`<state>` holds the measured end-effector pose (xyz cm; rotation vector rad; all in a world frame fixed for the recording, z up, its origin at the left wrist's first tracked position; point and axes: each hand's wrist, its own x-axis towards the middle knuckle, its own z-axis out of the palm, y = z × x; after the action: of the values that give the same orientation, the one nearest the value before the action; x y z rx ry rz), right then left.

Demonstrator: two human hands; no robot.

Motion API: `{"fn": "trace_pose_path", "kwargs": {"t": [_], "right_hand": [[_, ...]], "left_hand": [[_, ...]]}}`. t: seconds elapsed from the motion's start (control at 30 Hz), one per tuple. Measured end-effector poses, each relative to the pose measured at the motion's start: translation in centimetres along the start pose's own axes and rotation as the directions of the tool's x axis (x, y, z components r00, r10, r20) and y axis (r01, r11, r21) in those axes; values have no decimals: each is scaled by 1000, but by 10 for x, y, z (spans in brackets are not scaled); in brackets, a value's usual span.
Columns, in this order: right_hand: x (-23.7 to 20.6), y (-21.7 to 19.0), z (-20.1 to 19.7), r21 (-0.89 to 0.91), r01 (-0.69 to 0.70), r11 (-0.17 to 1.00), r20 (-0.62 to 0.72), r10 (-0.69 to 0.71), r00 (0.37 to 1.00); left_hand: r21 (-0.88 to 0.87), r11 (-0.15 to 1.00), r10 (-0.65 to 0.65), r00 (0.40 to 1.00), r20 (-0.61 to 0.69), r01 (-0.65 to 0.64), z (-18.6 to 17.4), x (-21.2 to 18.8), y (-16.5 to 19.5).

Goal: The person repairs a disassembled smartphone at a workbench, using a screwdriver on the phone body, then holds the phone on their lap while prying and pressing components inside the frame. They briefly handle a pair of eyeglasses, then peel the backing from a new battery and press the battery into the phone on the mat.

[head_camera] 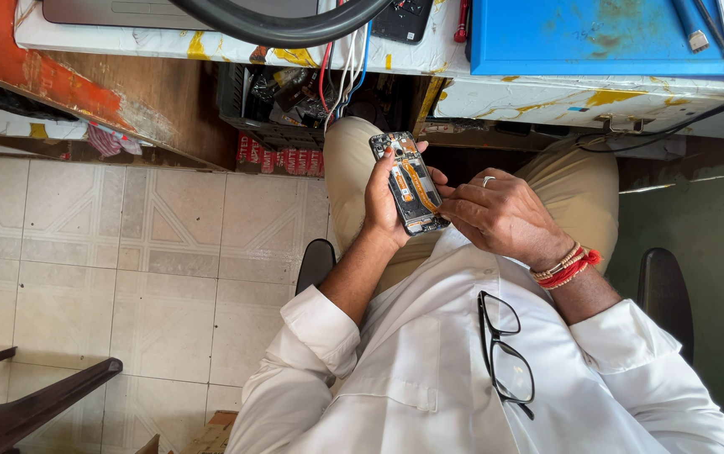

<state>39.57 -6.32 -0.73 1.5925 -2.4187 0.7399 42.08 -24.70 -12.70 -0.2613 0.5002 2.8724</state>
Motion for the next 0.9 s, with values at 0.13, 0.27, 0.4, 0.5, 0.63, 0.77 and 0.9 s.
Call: {"fn": "trace_pose_path", "kwargs": {"t": [0.13, 0.27, 0.4, 0.5, 0.63, 0.77, 0.9], "right_hand": [[0, -1, -1, 21, 6, 1000, -32, -6, 999], [-2, -3, -3, 70, 6, 998, -74, -1, 997], [-5, -5, -1, 78, 29, 997, -115, -20, 993], [-6, -6, 3, 49, 17, 999, -113, -11, 993], [-7, -6, 7, 61, 6, 998, -120, 1, 993], [-8, -7, 9, 56, 25, 998, -122, -18, 992], [-8, -5, 13, -16, 68, 998, -137, -70, 988]], "left_hand": [[-15, 1000, 1, 1000, 7, -1, 1, 0, 0], [-16, 999, 28, 1000, 10, -28, 1, -1, 1], [-13, 997, 73, 997, 5, -73, -1, -1, 0], [-22, 996, 82, 997, 6, -82, -2, -1, 0], [-15, 996, 93, 996, 6, -93, -1, -1, 0], [-13, 995, 104, 995, 3, -103, -4, 0, -2], [-66, 988, 140, 990, 20, -138, -8, 2, -7]]}}
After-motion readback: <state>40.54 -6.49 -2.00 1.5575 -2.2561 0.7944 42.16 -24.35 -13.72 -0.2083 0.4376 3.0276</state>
